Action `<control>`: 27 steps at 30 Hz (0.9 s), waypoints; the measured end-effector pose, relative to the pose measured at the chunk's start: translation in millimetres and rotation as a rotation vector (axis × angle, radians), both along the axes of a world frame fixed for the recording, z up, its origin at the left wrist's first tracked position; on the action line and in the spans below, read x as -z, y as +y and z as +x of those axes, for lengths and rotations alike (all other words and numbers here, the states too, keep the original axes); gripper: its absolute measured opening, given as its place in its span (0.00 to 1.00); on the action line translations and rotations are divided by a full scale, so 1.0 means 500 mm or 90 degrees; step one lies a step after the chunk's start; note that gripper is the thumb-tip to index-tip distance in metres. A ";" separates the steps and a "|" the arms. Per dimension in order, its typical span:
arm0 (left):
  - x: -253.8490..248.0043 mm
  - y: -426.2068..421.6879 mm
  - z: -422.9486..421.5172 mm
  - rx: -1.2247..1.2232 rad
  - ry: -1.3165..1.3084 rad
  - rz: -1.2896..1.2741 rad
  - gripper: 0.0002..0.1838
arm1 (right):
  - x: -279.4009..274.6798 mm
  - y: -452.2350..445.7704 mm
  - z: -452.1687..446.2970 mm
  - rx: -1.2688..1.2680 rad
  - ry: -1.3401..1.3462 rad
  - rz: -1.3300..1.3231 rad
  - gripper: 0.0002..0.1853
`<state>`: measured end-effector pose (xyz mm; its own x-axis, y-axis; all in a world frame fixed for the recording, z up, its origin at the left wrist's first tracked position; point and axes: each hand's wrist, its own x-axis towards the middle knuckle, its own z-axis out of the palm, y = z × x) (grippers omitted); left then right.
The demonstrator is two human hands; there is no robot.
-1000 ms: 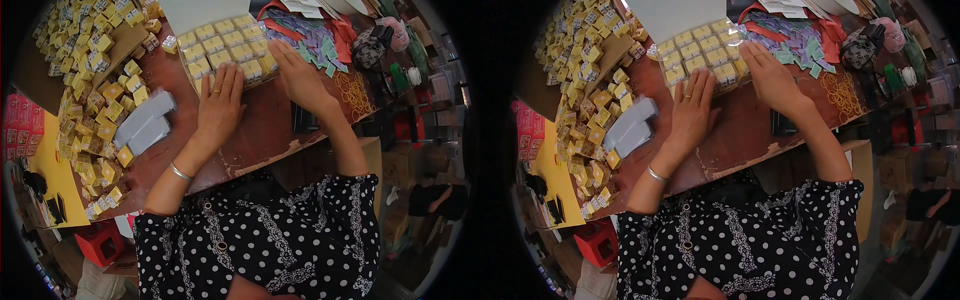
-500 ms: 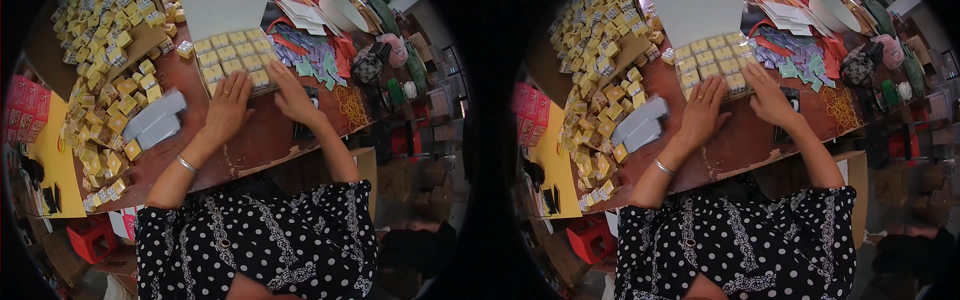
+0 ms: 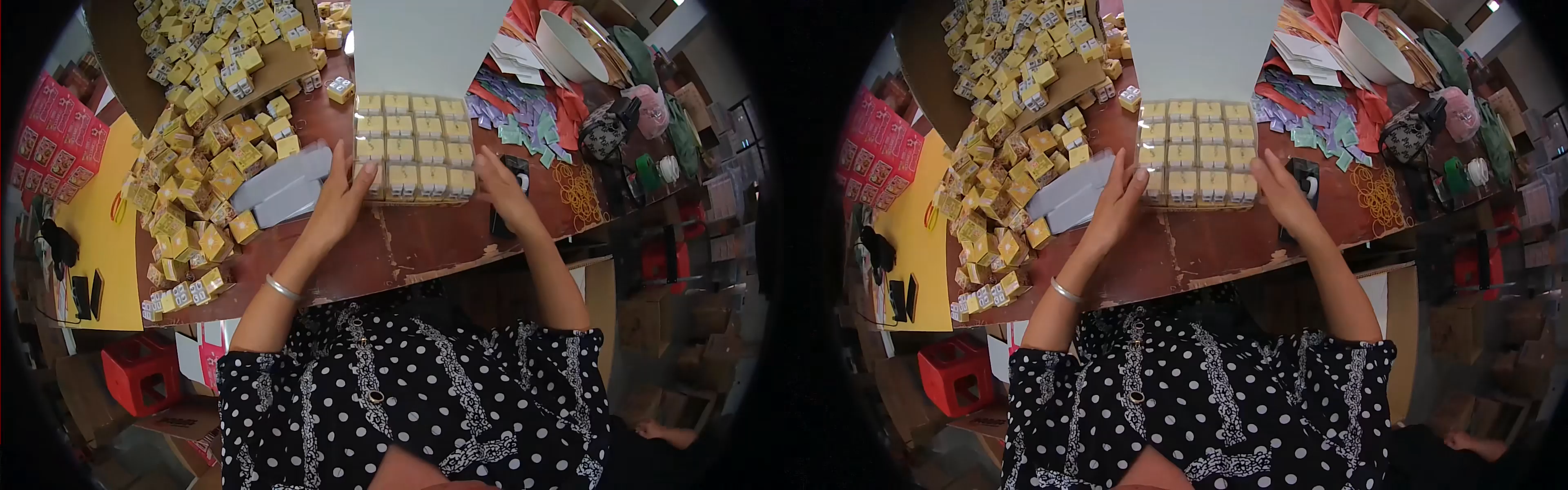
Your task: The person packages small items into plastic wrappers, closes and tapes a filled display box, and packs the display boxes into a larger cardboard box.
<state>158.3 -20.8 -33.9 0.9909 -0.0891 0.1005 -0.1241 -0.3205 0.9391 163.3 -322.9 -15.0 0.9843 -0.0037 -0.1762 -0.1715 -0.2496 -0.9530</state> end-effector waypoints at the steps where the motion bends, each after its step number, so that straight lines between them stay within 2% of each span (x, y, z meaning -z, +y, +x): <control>1: -0.008 0.022 -0.008 0.012 0.031 0.018 0.48 | -0.015 -0.020 -0.012 0.023 0.087 0.068 0.44; 2: -0.021 0.033 -0.015 0.025 0.062 0.035 0.49 | -0.017 -0.065 0.029 0.043 0.058 -0.031 0.44; 3: -0.054 0.034 -0.004 0.030 0.064 0.035 0.49 | -0.028 -0.085 0.077 0.074 -0.004 0.004 0.43; 4: -0.104 0.033 0.031 0.033 0.048 0.062 0.45 | -0.037 -0.099 0.122 0.105 -0.065 0.039 0.42; 6: -0.194 0.032 0.135 0.027 -0.006 0.115 0.43 | -0.058 -0.115 0.223 0.022 -0.047 0.113 0.45; 7: -0.185 0.034 0.201 0.022 -0.020 0.113 0.43 | -0.070 -0.115 0.269 -0.044 0.006 0.146 0.45; 8: -0.146 0.038 0.277 0.085 0.115 -0.079 0.42 | -0.078 -0.111 0.310 -0.113 0.060 0.177 0.46; 9: -0.123 0.043 0.330 0.150 0.249 -0.270 0.42 | -0.082 -0.108 0.345 -0.165 0.104 0.118 0.45; 10: -0.119 0.048 0.358 0.146 0.238 -0.271 0.42 | -0.092 -0.096 0.358 -0.229 0.145 0.085 0.45; 11: -0.113 0.050 0.380 0.150 0.255 -0.212 0.44 | -0.094 -0.084 0.366 -0.289 0.191 0.054 0.45; 12: -0.112 0.046 0.387 0.157 0.278 -0.152 0.47 | -0.092 -0.068 0.361 -0.272 0.176 0.026 0.38; 13: -0.102 0.040 0.390 0.165 0.307 -0.094 0.50 | -0.092 -0.071 0.347 -0.269 0.182 0.029 0.38; 14: -0.083 0.040 0.386 0.168 0.320 -0.094 0.50 | -0.089 -0.084 0.324 -0.322 0.021 -0.142 0.35; 15: -0.086 0.038 0.352 0.236 0.227 -0.026 0.49 | -0.101 -0.085 0.293 -0.371 -0.139 -0.309 0.33; 16: -0.098 0.039 0.316 0.303 0.131 0.040 0.49 | -0.121 -0.065 0.306 -0.466 0.144 -0.215 0.36; 17: -0.117 0.039 0.276 0.306 0.087 0.242 0.47 | -0.111 -0.059 0.280 -0.492 0.040 -0.289 0.37; 18: -0.088 0.034 0.258 0.356 -0.012 0.276 0.46 | -0.096 -0.052 0.244 -0.516 -0.067 -0.362 0.38; 19: -0.060 0.027 0.238 0.404 -0.114 0.305 0.46 | -0.084 -0.029 0.208 -0.532 -0.186 -0.561 0.45; 20: -0.066 0.017 0.193 0.352 -0.176 0.509 0.44 | -0.070 0.001 0.159 -0.473 -0.208 -0.698 0.50; 21: -0.053 0.006 0.162 0.356 -0.168 0.507 0.44 | -0.058 0.022 0.116 -0.409 -0.231 -0.833 0.54; 22: -0.037 -0.002 0.136 0.282 -0.236 0.589 0.46 | -0.051 0.025 0.095 -0.407 -0.243 -0.816 0.61; 23: -0.024 -0.008 0.120 0.204 -0.305 0.668 0.48 | -0.047 0.030 0.066 -0.411 -0.237 -0.814 0.61; 25: -0.016 -0.011 0.111 0.204 -0.297 0.641 0.49 | -0.051 0.047 0.005 -0.415 -0.306 -0.803 0.61; 27: -0.014 -0.021 0.078 0.194 -0.338 0.703 0.52 | -0.053 0.055 -0.030 -0.408 -0.295 -0.781 0.61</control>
<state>197.5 -31.2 -26.7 0.7761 -0.5963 0.2050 -0.6096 -0.7927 0.0021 148.5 -295.5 11.6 0.8416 0.5369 -0.0579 0.5363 -0.8436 -0.0267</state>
